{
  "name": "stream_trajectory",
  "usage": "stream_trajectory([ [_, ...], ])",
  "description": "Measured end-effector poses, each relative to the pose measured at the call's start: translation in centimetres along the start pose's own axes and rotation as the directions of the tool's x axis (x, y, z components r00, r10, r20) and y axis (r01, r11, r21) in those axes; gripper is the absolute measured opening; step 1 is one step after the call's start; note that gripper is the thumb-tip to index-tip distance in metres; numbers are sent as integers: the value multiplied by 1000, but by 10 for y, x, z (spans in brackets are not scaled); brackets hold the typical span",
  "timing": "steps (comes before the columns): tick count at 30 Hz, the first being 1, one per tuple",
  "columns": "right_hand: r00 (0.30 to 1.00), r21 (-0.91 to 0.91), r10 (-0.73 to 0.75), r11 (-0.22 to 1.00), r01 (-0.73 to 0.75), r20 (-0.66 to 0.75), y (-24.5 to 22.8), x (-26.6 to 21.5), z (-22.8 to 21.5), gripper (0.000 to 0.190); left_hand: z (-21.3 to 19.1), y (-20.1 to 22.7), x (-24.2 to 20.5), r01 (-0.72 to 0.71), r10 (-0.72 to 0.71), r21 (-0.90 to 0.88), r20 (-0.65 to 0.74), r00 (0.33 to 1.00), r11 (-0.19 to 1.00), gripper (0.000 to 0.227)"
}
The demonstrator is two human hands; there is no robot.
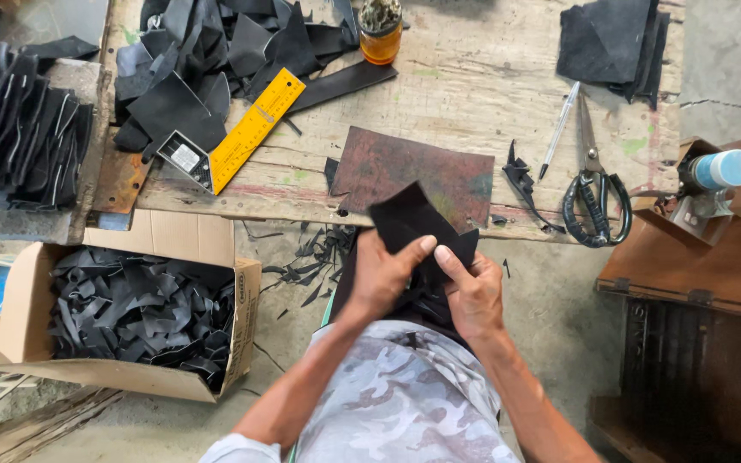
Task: The person processes various black leather pieces by hand and using shears, applying a liquid from a jar with their fingers, marking a piece with a pen and ruler, and cutting along the lines.
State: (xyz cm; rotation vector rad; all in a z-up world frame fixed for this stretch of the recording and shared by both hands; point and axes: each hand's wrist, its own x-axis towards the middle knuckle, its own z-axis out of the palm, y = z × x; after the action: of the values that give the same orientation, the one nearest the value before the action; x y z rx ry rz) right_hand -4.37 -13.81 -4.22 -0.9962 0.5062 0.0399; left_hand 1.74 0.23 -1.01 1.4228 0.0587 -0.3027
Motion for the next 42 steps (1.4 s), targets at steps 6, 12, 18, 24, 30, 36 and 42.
stream_trajectory([
  [6,992,-523,-114,843,124,51,-47,18,-5,23,-46,37,103,-42,-40,546,139,989,836,32],
  [12,841,-770,-490,437,465,229,-58,45,-4,31,-21,47,114,153,-233,665,33,972,731,40],
  [18,792,-766,-454,302,568,408,-52,59,1,42,-59,70,124,-25,-49,943,44,998,331,45],
  [24,775,-744,-455,300,597,439,-51,57,3,57,-143,87,122,-148,398,988,116,910,49,59],
  [30,759,-755,-470,252,605,451,-41,57,9,65,-167,70,118,-128,436,992,117,892,-4,71],
  [36,773,-771,-488,271,576,405,-36,58,12,64,-173,70,125,-71,410,997,62,910,7,67],
  [42,768,-773,-521,284,567,372,-32,59,14,60,-181,73,129,-94,450,995,101,887,-38,66],
])
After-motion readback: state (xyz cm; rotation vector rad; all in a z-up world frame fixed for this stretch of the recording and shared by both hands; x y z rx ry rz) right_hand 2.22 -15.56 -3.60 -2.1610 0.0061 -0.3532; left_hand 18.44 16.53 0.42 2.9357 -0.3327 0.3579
